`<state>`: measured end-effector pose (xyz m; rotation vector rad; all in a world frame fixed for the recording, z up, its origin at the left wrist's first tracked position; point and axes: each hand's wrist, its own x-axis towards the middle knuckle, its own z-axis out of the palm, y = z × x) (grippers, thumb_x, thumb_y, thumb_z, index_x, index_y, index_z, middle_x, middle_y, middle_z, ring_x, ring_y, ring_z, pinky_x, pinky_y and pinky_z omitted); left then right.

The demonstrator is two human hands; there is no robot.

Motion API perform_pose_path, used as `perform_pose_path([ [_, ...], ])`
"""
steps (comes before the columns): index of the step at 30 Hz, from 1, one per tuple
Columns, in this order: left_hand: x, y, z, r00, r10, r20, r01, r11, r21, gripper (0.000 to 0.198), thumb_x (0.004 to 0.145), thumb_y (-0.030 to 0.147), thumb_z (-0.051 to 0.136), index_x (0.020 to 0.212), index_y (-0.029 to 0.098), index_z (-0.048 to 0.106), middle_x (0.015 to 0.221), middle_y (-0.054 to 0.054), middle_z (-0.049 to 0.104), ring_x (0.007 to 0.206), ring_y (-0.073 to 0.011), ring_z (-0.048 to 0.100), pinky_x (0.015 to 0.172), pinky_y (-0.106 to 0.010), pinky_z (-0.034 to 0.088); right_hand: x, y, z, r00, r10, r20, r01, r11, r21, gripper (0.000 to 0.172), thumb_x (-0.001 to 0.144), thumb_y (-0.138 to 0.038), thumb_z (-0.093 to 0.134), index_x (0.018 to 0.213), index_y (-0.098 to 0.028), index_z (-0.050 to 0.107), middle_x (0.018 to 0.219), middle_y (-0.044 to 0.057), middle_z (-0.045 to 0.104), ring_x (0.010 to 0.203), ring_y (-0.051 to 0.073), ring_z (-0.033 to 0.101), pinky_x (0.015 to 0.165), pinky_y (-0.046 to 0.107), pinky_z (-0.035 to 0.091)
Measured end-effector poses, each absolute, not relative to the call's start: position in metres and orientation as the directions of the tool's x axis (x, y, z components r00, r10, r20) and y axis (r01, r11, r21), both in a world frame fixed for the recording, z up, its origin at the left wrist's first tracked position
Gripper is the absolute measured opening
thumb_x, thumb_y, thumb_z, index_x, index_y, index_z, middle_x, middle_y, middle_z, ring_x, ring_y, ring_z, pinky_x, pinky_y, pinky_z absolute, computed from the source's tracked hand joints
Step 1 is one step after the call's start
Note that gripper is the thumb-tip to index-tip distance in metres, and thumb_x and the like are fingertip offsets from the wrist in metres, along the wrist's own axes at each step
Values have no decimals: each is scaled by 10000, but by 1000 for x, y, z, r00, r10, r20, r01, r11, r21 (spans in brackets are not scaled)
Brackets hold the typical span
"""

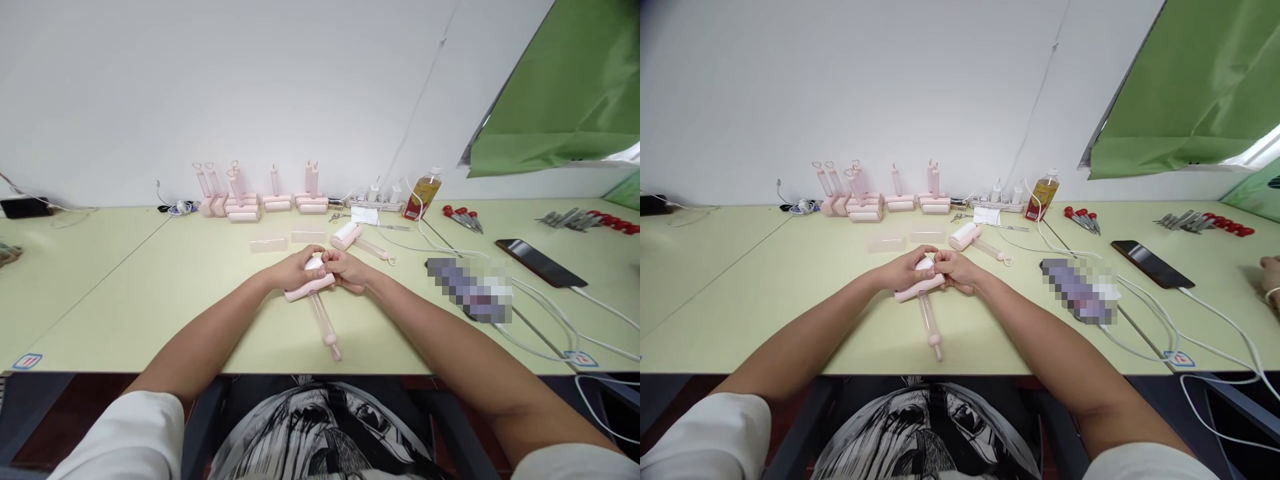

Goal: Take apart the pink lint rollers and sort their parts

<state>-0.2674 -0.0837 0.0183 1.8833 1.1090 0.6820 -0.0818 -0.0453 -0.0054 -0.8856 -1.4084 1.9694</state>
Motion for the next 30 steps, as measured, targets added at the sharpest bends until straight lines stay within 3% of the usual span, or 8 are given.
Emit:
perform_pose_path([
  [4, -252, -84, 7, 228, 966, 119, 558, -230, 798, 503, 802, 607, 603, 1151, 246, 568, 841, 0, 665, 780, -204, 605, 707, -298, 475, -78, -39, -3, -528, 841, -115, -104, -198, -975, 300, 600, -201, 758, 776, -198, 516, 590, -63, 532, 484, 82, 489, 393, 183, 369],
  [7, -246, -77, 1, 92, 985, 144, 551, -171, 817, 410, 852, 566, 566, 1106, 245, 540, 819, 6, 639, 749, -188, 591, 701, -292, 460, -74, -34, -5, -490, 871, -40, -68, -84, -994, 264, 609, -222, 726, 792, -199, 537, 610, -68, 521, 486, 83, 470, 406, 196, 369],
  [11, -255, -62, 0, -231, 972, 33, 361, 54, 931, 265, 922, 454, 497, 1063, 232, 459, 799, 7, 589, 694, -161, 581, 651, -279, 462, -73, -31, -12, -398, 917, 31, 182, 111, -977, 131, 663, -221, 619, 783, -197, 571, 619, -59, 505, 494, 99, 448, 448, 235, 397],
  [13, -261, -59, 0, -301, 953, 25, 285, 65, 956, 245, 904, 442, 529, 981, 225, 446, 791, 14, 562, 689, -142, 564, 628, -258, 456, -73, -31, -13, -363, 925, 112, 331, 241, -912, 94, 707, -221, 579, 794, -192, 602, 660, -31, 560, 567, 128, 506, 540, 269, 451],
  [16, -264, -60, 1, -326, 933, 150, 297, -50, 954, 318, 822, 437, 643, 852, 218, 415, 752, 36, 501, 673, -108, 512, 602, -221, 436, -71, -34, -9, -402, 878, 259, 471, 441, -764, 164, 763, -230, 560, 879, -179, 664, 866, 36, 683, 808, 188, 609, 778, 336, 491],
  [20, -263, -65, 5, -323, 937, 129, 146, -85, 986, 379, 785, 432, 683, 859, 227, 372, 729, 59, 477, 583, -83, 503, 490, -197, 422, -68, -43, 0, -495, 820, 287, 459, 527, -715, 477, 792, -255, 576, 1263, -188, 610, 1168, 83, 677, 1045, 235, 613, 935, 383, 458],
  [25, -270, -69, 9, -230, 973, 32, -81, -52, 995, 406, 775, 466, 714, 926, 204, 442, 811, 34, 553, 547, -66, 555, 453, -215, 499, -67, -47, -2, -519, 798, 307, 341, 523, -781, 519, 809, -283, 591, 1321, -197, 596, 1208, 80, 666, 1120, 259, 603, 977, 419, 465],
  [30, -274, -72, 9, -178, 983, -35, -170, 4, 985, 397, 776, 443, 740, 902, 181, 468, 690, 45, 554, 494, -65, 558, 451, -215, 530, -65, -45, -9, -541, 812, 221, 178, 367, -913, 509, 802, -320, 647, 1302, -230, 623, 1129, 66, 694, 943, 246, 664, 789, 403, 569],
])
